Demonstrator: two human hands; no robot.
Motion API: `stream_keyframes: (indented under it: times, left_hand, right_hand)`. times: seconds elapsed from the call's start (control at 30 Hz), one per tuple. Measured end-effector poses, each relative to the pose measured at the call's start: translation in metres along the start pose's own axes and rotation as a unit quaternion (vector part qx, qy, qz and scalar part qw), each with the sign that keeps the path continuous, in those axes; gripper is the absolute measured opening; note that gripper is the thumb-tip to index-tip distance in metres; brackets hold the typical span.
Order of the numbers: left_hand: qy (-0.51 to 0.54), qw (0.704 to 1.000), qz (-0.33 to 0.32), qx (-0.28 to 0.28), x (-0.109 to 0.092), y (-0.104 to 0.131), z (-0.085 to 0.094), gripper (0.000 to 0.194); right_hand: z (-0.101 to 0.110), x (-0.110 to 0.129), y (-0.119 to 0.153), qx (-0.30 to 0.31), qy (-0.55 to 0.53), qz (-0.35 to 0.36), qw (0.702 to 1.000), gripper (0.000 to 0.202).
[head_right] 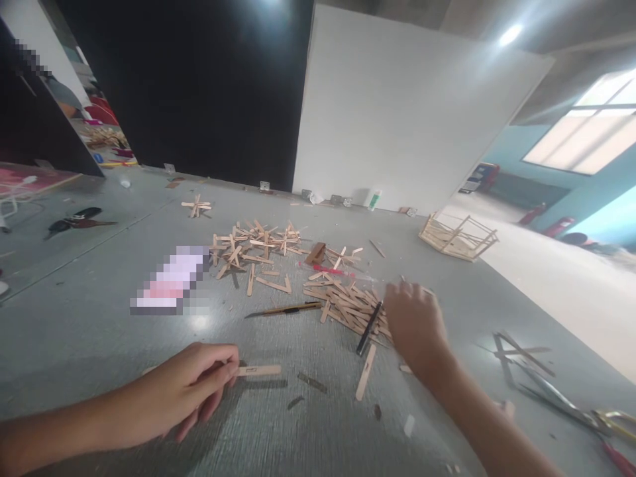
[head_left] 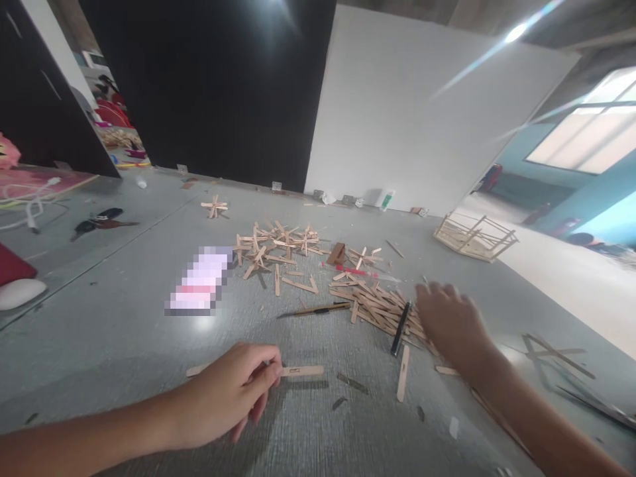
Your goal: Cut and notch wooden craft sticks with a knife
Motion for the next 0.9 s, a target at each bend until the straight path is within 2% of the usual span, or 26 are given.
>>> stream_keyframes:
  times: [0.1, 0.2, 0.3, 0.4, 0.5, 0.6, 0.67, 0.7, 0.8, 0.9]
  left_hand:
    - [-0.001, 1.000, -0.013, 0.000, -0.004, 0.001, 0.000, 0.037]
    - [-0.013, 0.999, -0.038, -0.010, -0.010, 0.002, -0.001, 0.041]
    - [-0.022, 0.999, -0.042, -0.017, -0.011, 0.003, -0.002, 0.043]
    - [-0.020, 0.999, -0.036, -0.017, -0.010, 0.003, -0.003, 0.042]
    - [-0.005, 0.999, -0.037, -0.022, -0.014, 0.006, -0.001, 0.041]
    - [-0.005, 0.999, -0.047, -0.024, -0.021, 0.011, 0.000, 0.040]
    - [-0.075, 0.995, -0.053, -0.034, -0.024, 0.014, 0.002, 0.038]
    - [-0.119, 0.991, -0.054, -0.038, -0.025, 0.015, 0.003, 0.037]
    - [-0.195, 0.979, -0.048, -0.027, -0.022, 0.012, 0.001, 0.036]
    - [-0.170, 0.984, -0.040, 0.013, -0.019, 0.008, -0.002, 0.037]
  right_hand:
    - [0.016, 0.066, 0.002, -0.032, -0.045, 0.143, 0.988, 0.048]
    - [0.025, 0.124, 0.012, -0.049, -0.094, 0.269, 0.957, 0.053]
    - [0.030, 0.153, 0.020, -0.073, -0.130, 0.314, 0.938, 0.041]
    - [0.035, 0.153, 0.019, -0.093, -0.153, 0.291, 0.940, 0.015]
    - [0.044, 0.138, 0.024, -0.110, -0.179, 0.259, 0.943, 0.020]
    - [0.050, 0.116, 0.039, -0.109, -0.240, 0.202, 0.943, 0.018]
    - [0.044, 0.102, 0.057, -0.094, -0.309, 0.144, 0.935, 0.016]
    - [0.040, 0.102, 0.068, -0.084, -0.321, 0.141, 0.933, 0.016]
    - [0.031, 0.121, 0.104, -0.083, -0.315, 0.216, 0.921, 0.018]
    - [0.025, 0.133, 0.128, -0.108, -0.304, 0.264, 0.909, 0.025]
Point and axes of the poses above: each hand's wrist, its own y-axis away from the middle knuckle, its own z-axis out of the back of the hand, x = y × z, the point moved 9 cm from there along -y, towards the middle knuckle, and after that the axes turned 6 degrees about x, right-handed, at the moved point
